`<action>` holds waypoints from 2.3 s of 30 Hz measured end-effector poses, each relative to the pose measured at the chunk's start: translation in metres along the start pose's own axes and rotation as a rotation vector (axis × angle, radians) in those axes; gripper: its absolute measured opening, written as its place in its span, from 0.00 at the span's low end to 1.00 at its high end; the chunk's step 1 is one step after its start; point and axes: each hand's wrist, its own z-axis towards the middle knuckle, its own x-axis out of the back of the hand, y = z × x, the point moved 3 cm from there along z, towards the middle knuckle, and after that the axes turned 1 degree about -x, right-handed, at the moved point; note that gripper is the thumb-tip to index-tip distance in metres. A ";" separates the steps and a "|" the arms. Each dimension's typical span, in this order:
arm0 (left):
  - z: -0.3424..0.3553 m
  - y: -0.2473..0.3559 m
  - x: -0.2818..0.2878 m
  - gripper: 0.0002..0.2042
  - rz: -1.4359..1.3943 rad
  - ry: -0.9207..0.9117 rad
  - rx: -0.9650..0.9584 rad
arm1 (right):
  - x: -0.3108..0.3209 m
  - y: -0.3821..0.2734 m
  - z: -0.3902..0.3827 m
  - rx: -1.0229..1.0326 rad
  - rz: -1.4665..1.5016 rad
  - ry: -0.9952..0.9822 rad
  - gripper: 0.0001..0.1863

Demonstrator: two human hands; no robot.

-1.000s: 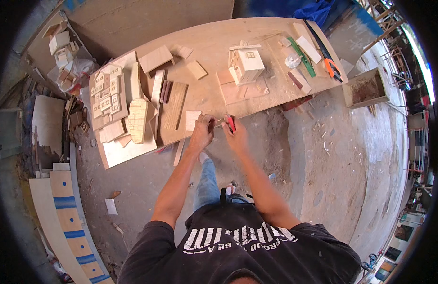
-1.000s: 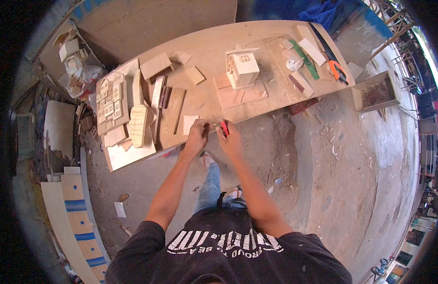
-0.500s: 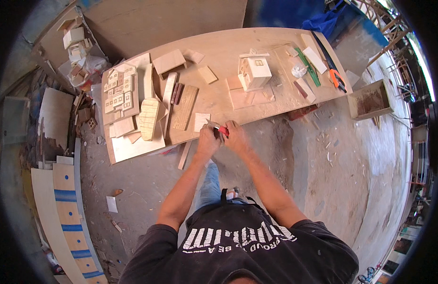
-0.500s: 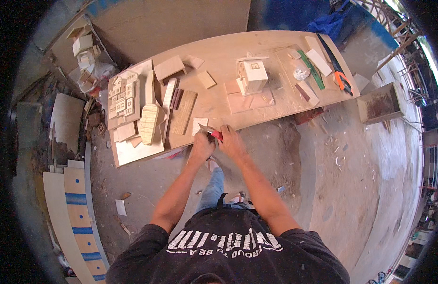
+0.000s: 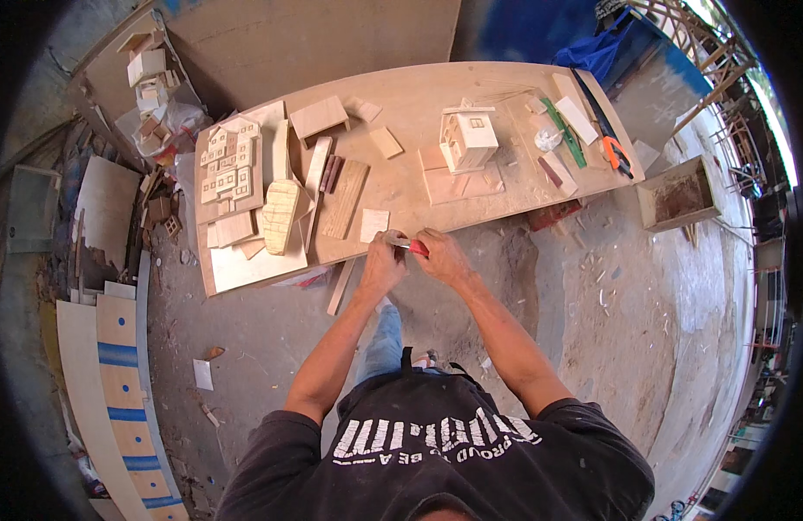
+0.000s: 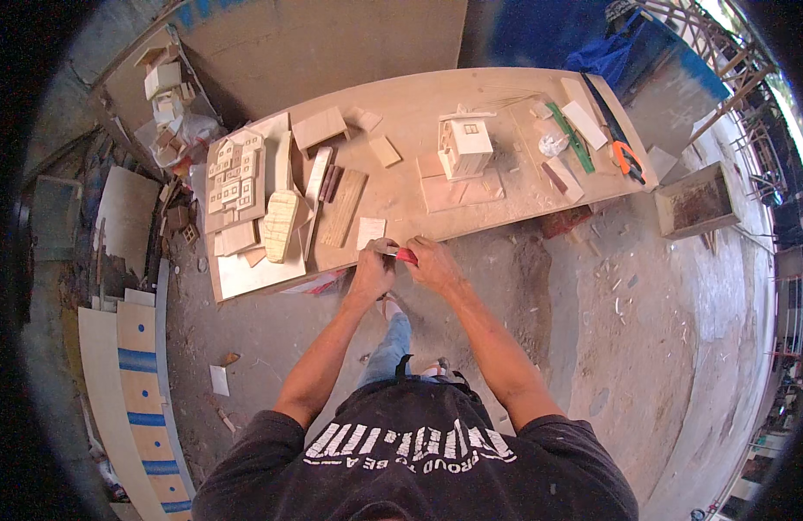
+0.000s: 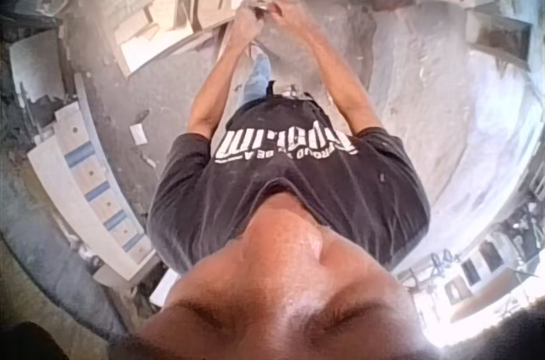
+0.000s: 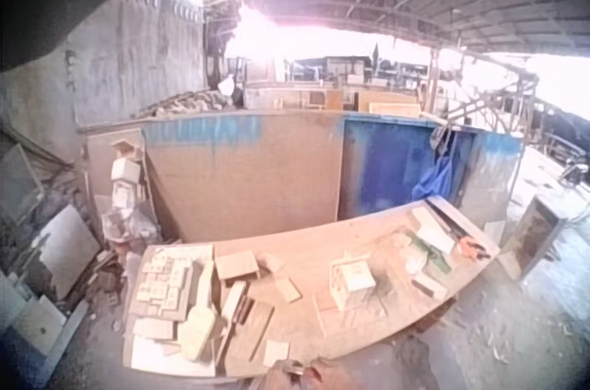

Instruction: The person constructs a wooden building model by cutting small pieces of wood with a utility knife and assembling them by hand on a workbench.

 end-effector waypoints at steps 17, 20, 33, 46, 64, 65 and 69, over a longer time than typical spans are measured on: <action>-0.024 -0.002 0.003 0.04 0.122 0.016 0.034 | -0.029 -0.009 -0.019 -0.062 -0.144 0.059 0.11; -0.017 -0.032 -0.011 0.02 0.004 0.088 0.072 | -0.032 0.013 -0.018 -0.225 -0.023 0.202 0.12; 0.008 -0.046 -0.036 0.06 0.431 -0.046 -0.005 | -0.042 0.028 -0.071 -0.870 1.232 0.160 0.15; -0.019 -0.050 -0.029 0.12 -0.078 -0.047 0.391 | -0.029 -0.003 -0.100 -0.680 1.134 0.215 0.12; -0.093 0.058 -0.064 0.17 -1.471 -0.108 0.805 | 0.019 -0.075 -0.137 -0.139 -0.016 0.401 0.14; -0.094 0.061 -0.066 0.17 -1.470 -0.114 0.798 | 0.021 -0.076 -0.139 -0.128 -0.032 0.375 0.14; -0.103 0.058 -0.075 0.15 -1.426 -0.103 0.789 | 0.022 -0.076 -0.149 -0.085 -0.054 0.280 0.15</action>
